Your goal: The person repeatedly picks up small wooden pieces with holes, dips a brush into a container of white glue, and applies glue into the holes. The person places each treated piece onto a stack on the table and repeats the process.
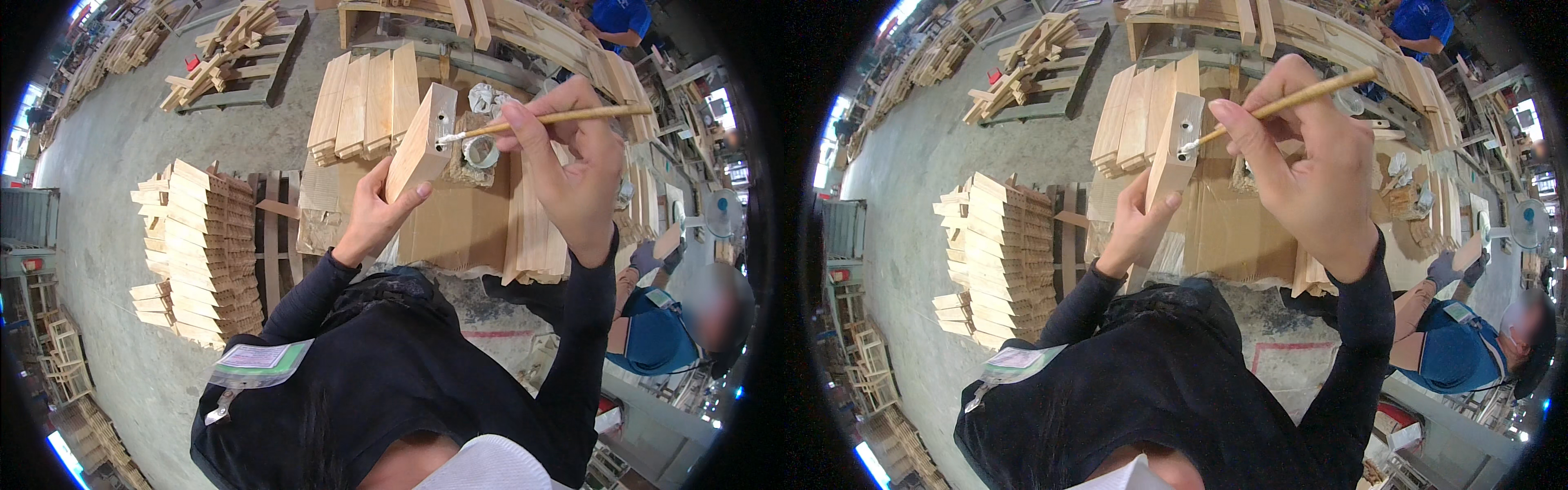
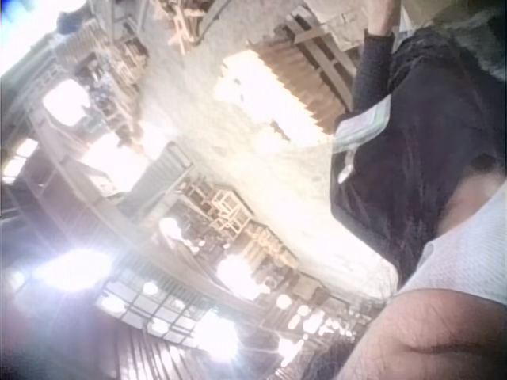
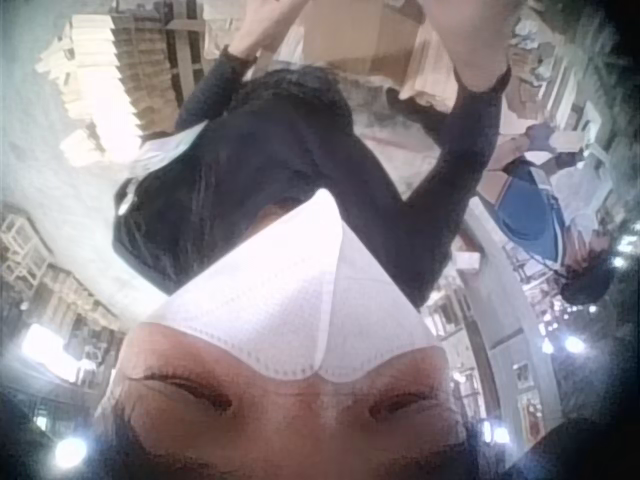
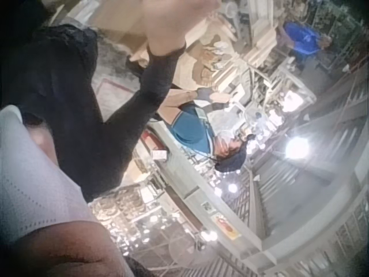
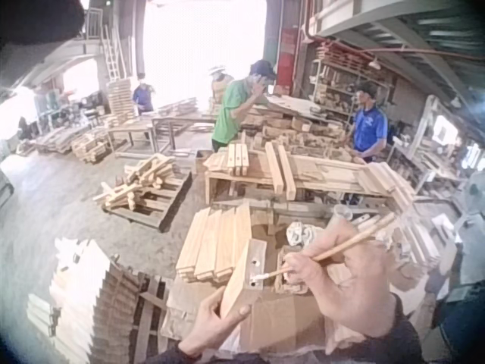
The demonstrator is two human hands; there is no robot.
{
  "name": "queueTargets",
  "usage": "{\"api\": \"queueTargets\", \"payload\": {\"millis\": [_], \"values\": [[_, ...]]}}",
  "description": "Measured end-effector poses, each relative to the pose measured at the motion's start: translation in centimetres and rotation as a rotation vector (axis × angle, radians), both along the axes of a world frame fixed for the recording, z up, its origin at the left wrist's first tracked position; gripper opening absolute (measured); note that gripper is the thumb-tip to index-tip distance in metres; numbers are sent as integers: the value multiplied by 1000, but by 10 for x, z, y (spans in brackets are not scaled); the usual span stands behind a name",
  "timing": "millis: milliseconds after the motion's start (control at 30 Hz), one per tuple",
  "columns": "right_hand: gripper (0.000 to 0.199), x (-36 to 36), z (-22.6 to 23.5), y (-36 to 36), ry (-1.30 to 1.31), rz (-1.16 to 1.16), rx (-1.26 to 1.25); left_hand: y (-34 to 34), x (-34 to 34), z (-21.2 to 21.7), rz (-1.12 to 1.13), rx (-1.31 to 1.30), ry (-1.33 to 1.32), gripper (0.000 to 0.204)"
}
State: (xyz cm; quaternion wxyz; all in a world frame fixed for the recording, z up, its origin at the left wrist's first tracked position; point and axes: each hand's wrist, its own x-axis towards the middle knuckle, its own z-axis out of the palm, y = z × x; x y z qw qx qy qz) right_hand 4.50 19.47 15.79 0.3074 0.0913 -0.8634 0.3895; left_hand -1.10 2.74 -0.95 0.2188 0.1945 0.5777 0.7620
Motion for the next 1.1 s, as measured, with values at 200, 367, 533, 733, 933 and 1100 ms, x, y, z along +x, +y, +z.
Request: {"api": "queueTargets", "payload": {"millis": [200,367,533,733,933,1100], "values": [[8,-1,10,-1,-25,-11,-169,-4,-2,-3,2,-20,28,52],[15,-12,-3,-2,-16,-12,87,-1,0,1,-4,-13,-17,52],[15,-16,5,-5,-44,-21,-97,-4,0,0,-20,-25,-5,51],[10,-4,5,-14,-37,-52,-74,-5,0,2,15,44,-6,52],[10,10,-32,-15,151,-136,-87,-7,-1,6,59,78,-12,56],[14,29,-55,-40,312,-184,-235,-7,-2,10,89,107,2,55]]}}
